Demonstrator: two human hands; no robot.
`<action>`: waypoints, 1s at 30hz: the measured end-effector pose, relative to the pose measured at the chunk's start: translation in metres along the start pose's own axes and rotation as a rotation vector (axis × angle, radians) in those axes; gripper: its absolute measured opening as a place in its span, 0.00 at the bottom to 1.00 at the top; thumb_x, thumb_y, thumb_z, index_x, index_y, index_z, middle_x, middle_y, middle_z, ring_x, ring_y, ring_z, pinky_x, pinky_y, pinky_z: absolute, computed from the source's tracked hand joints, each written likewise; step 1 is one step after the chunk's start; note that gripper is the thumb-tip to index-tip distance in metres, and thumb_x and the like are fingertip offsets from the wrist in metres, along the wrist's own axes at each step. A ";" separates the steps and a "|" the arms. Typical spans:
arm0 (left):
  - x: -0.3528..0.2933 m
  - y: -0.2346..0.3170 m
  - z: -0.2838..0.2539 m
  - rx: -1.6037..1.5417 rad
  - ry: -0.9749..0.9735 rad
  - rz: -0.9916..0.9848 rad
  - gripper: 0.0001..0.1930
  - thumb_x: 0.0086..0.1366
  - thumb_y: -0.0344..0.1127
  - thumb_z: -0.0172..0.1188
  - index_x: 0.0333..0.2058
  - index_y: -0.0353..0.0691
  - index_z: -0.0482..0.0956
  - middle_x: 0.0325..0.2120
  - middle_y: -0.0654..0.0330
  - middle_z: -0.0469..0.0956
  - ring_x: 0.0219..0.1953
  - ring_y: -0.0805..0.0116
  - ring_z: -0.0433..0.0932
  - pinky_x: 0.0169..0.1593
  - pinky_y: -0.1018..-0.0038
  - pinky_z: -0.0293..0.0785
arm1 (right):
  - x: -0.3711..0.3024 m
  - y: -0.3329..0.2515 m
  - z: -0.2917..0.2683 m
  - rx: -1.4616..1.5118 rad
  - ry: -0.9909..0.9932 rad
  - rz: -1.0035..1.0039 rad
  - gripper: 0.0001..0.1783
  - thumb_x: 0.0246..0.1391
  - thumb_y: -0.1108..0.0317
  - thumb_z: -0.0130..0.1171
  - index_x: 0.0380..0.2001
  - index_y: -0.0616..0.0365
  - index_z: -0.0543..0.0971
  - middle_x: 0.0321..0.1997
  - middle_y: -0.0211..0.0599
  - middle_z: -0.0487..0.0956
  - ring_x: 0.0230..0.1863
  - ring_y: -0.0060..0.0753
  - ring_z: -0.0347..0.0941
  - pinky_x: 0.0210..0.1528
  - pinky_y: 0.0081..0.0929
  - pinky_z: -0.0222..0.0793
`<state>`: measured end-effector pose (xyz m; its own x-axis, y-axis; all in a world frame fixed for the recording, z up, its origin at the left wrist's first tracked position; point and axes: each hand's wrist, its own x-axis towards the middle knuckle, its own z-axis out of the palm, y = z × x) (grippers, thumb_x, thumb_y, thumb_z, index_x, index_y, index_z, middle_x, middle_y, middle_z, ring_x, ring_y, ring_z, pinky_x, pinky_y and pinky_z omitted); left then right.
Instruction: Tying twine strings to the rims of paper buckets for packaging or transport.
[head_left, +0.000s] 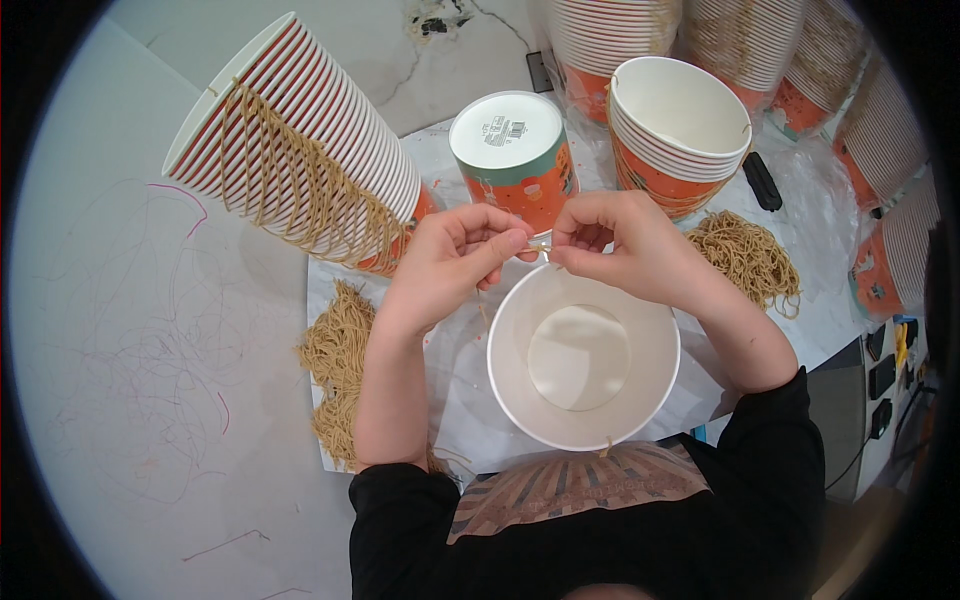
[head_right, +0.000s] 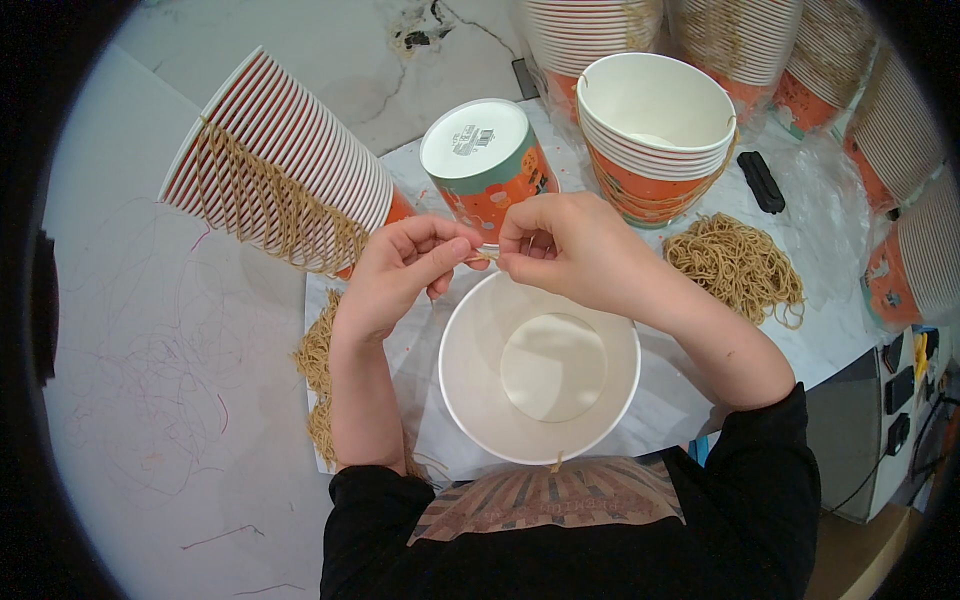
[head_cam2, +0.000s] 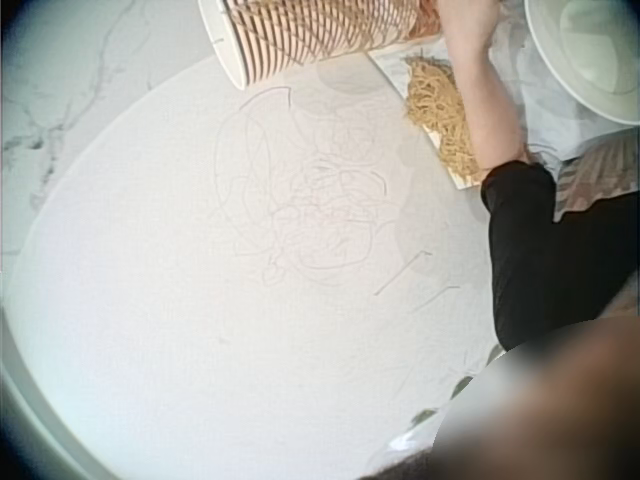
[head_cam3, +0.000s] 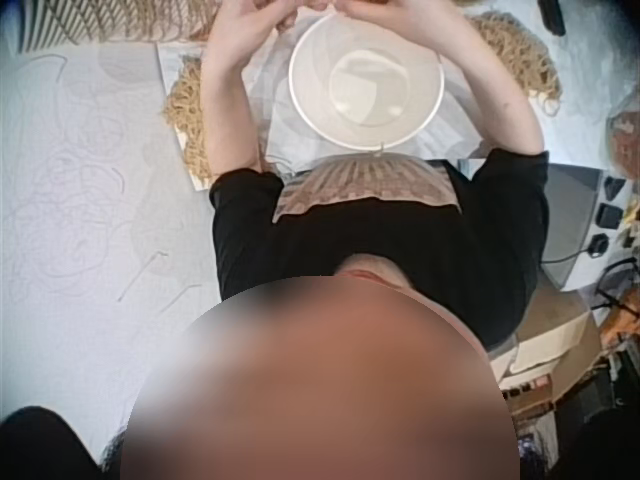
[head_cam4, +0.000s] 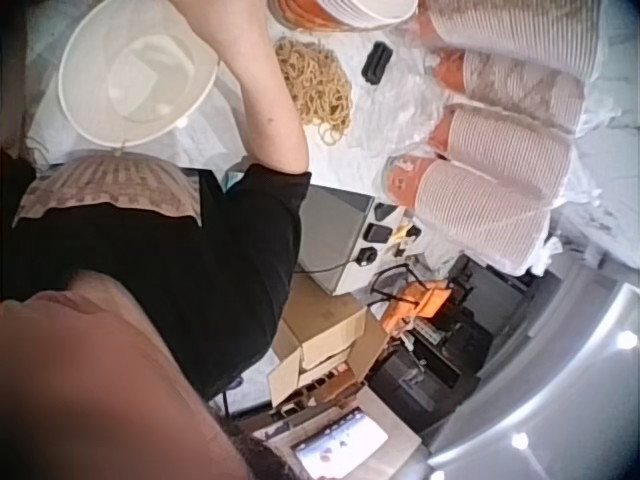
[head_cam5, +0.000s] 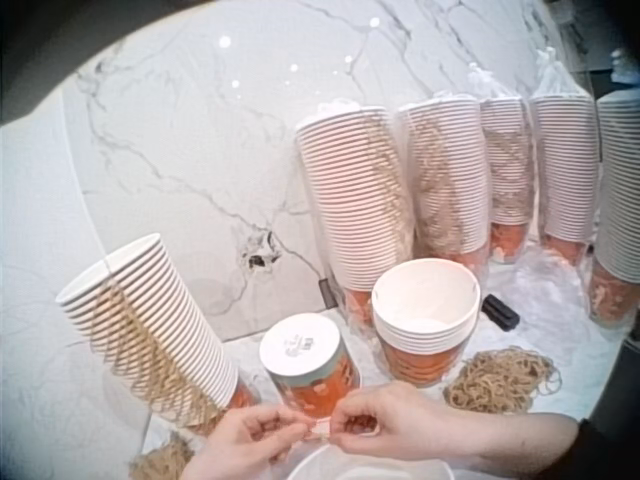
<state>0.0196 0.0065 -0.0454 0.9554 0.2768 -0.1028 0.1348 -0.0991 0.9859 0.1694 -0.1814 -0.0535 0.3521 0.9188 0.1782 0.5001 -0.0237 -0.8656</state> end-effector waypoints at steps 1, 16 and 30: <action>-0.001 0.000 0.001 0.040 0.012 -0.009 0.08 0.70 0.33 0.66 0.43 0.35 0.85 0.33 0.62 0.86 0.25 0.86 0.72 0.29 0.86 0.67 | 0.000 0.000 0.000 0.000 0.000 0.001 0.07 0.58 0.72 0.66 0.32 0.65 0.81 0.30 0.28 0.80 0.32 0.16 0.76 0.36 0.19 0.73; 0.000 -0.003 0.003 0.054 -0.035 -0.043 0.06 0.67 0.30 0.68 0.39 0.33 0.85 0.30 0.67 0.83 0.28 0.85 0.76 0.31 0.85 0.71 | 0.001 0.001 0.000 -0.020 -0.001 -0.013 0.07 0.58 0.71 0.66 0.31 0.65 0.81 0.29 0.29 0.80 0.31 0.17 0.75 0.36 0.20 0.72; 0.000 -0.003 0.005 0.071 -0.005 -0.058 0.04 0.65 0.27 0.66 0.35 0.32 0.85 0.27 0.65 0.83 0.27 0.82 0.78 0.30 0.83 0.72 | -0.001 -0.001 0.001 -0.008 -0.029 -0.041 0.07 0.57 0.72 0.67 0.33 0.66 0.81 0.31 0.31 0.80 0.33 0.19 0.77 0.38 0.21 0.75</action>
<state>0.0205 0.0020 -0.0491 0.9466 0.2798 -0.1605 0.2083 -0.1504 0.9664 0.1681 -0.1815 -0.0532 0.3088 0.9300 0.1995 0.5202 0.0105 -0.8540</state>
